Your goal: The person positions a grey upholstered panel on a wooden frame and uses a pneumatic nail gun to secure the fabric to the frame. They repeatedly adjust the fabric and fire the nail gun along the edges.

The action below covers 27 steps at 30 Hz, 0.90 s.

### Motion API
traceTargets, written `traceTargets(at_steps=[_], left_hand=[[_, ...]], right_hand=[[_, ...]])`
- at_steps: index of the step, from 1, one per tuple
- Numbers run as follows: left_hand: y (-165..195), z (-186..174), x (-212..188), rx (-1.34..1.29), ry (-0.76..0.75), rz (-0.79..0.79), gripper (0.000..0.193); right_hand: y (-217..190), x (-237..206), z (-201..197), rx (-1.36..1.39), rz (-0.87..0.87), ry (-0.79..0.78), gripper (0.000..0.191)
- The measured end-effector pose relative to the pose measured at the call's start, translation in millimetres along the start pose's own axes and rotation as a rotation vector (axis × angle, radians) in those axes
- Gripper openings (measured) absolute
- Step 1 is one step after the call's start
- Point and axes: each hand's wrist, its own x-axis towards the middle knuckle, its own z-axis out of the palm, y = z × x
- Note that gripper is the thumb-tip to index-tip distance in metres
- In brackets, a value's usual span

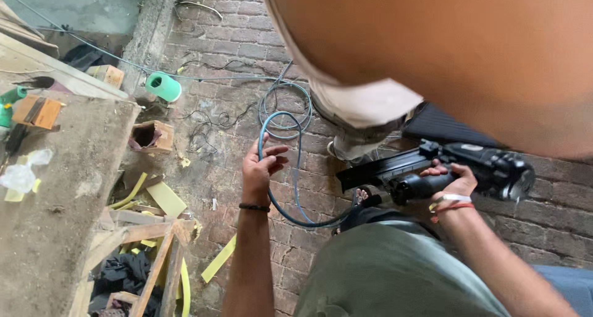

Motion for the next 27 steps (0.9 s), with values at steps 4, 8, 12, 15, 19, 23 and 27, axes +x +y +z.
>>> traceTargets(at_steps=[4, 8, 12, 15, 19, 23, 27], left_hand=[[21, -11, 26, 0.018, 0.104, -0.017, 0.069], [42, -14, 56, 0.09, 0.151, -0.042, 0.071], [47, -18, 94, 0.195, 0.018, -0.042, 0.073], [38, -32, 131, 0.166, -0.135, -0.024, 0.069], [15, -70, 184, 0.044, -0.201, -0.126, 0.061], [20, -149, 229, 0.05, -0.259, -0.191, 0.062], [48, -204, 282, 0.038, -0.344, -0.155, 0.067]], right_hand=[[27, 14, -17, -0.105, -0.158, 0.146, 0.041], [52, 6, -40, -0.253, -0.021, 0.24, 0.04], [88, -14, -57, -0.472, 0.067, 0.398, 0.044], [120, -14, -59, -0.238, -0.019, 0.316, 0.038], [166, -4, -49, -0.212, -0.101, 0.294, 0.037], [253, -16, -42, -0.041, -0.263, 0.385, 0.037], [317, -28, -11, 0.0, -0.318, 0.438, 0.042]])
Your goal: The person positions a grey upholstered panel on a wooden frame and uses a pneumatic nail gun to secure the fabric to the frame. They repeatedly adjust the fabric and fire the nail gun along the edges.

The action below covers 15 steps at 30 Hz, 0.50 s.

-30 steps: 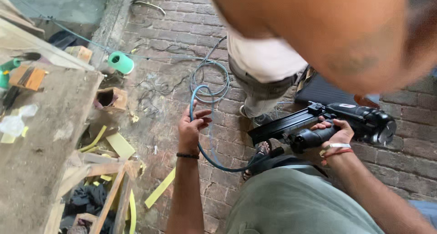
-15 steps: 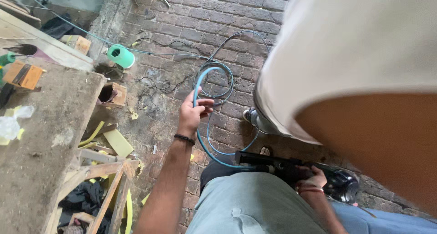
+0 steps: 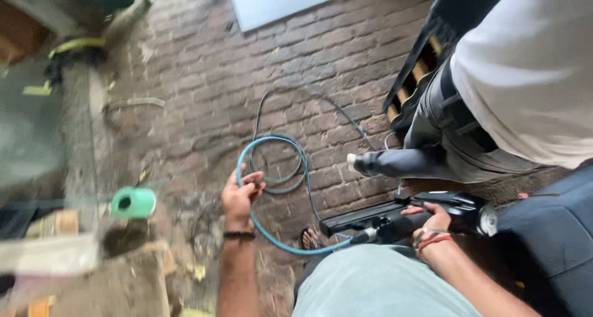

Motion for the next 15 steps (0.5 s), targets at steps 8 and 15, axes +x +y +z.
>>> traceTargets(at_steps=[8, 15], left_hand=[[41, -1, 70, 0.109, -0.226, -0.022, 0.057], [61, -33, 141, 0.232, -0.119, -0.043, 0.064]], right_hand=[[27, -38, 94, 0.296, 0.14, -0.216, 0.048], [22, -35, 188, 0.262, 0.016, -0.324, 0.04]])
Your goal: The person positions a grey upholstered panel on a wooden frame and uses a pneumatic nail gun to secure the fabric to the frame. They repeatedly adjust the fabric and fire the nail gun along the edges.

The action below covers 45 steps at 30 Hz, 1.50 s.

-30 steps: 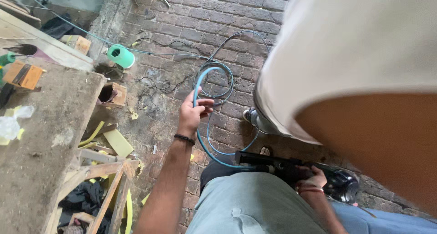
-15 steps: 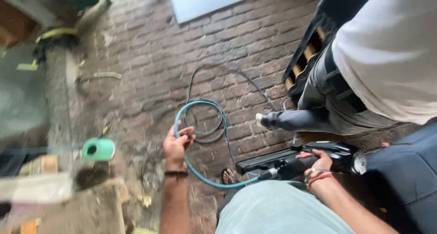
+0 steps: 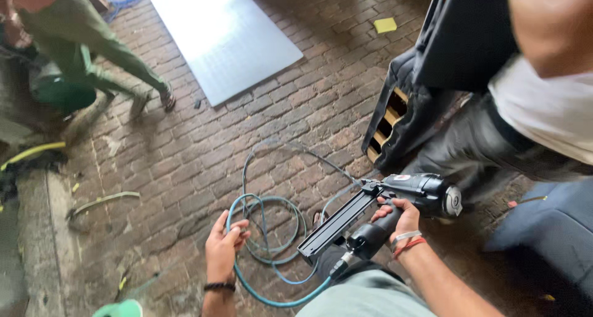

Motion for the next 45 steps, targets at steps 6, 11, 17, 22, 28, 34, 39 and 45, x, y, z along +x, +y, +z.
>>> traceTargets(at_steps=[6, 11, 17, 22, 28, 34, 39, 45], left_hand=[[37, 2, 92, 0.11, 0.006, -0.059, 0.067], [72, 42, 189, 0.208, -0.115, -0.092, 0.067], [73, 134, 286, 0.961, -0.338, 0.174, 0.073], [52, 209, 349, 0.993, -0.646, 0.375, 0.064], [18, 310, 440, 0.789, -1.003, 0.129, 0.059], [27, 412, 502, 0.657, -1.237, 0.0, 0.055], [39, 492, 490, 0.861, -1.405, 0.1, 0.056], [49, 583, 421, 1.032, -1.448, 0.428, 0.078]], right_hand=[[4, 70, 55, 0.025, -0.129, 0.006, 0.039], [-12, 100, 90, 0.088, -0.198, 0.045, 0.04], [-52, 83, 122, 0.073, -0.353, 0.022, 0.046], [-81, 72, 143, -0.017, -0.53, 0.179, 0.042], [-99, 84, 155, 0.092, -0.666, 0.36, 0.039], [-93, 91, 172, 0.258, -0.729, 0.559, 0.036], [-71, 87, 187, 0.287, -0.789, 0.691, 0.032], [-78, 79, 182, 0.368, -0.758, 0.774, 0.02]])
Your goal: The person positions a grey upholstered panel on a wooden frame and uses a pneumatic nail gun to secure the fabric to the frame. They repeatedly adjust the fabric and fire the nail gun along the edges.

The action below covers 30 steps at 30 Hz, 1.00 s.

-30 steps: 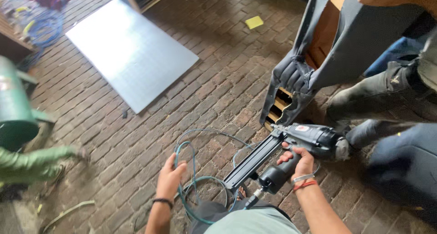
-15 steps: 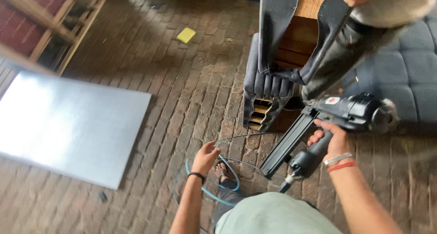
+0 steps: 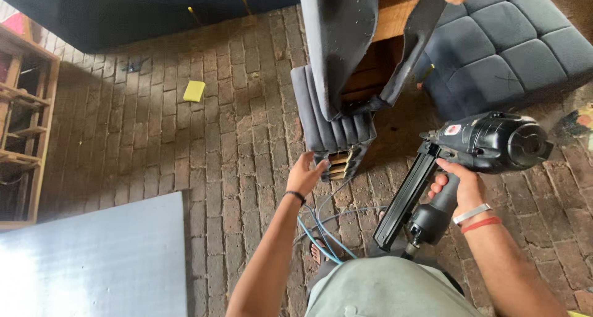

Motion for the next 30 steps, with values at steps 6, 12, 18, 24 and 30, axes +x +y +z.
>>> traceTargets(at_steps=[6, 12, 18, 24, 30], left_hand=[[59, 30, 66, 0.05, 0.112, -0.035, 0.088], [63, 65, 56, 0.177, 0.101, -0.068, 0.062], [32, 136, -1, 0.211, -0.23, 0.181, 0.058], [-7, 198, -66, 0.111, -0.784, 0.356, 0.049], [-33, 300, -148, -0.117, -1.203, 0.194, 0.047]], right_hand=[[-28, 31, -14, 0.027, 0.002, -0.028, 0.023], [-37, 55, -66, 0.167, -0.009, -0.079, 0.037], [21, 2, -143, 0.445, -0.153, 0.019, 0.039], [127, -167, -207, 0.646, -0.29, 0.306, 0.037], [209, -312, -274, 0.858, -0.478, 0.643, 0.042]])
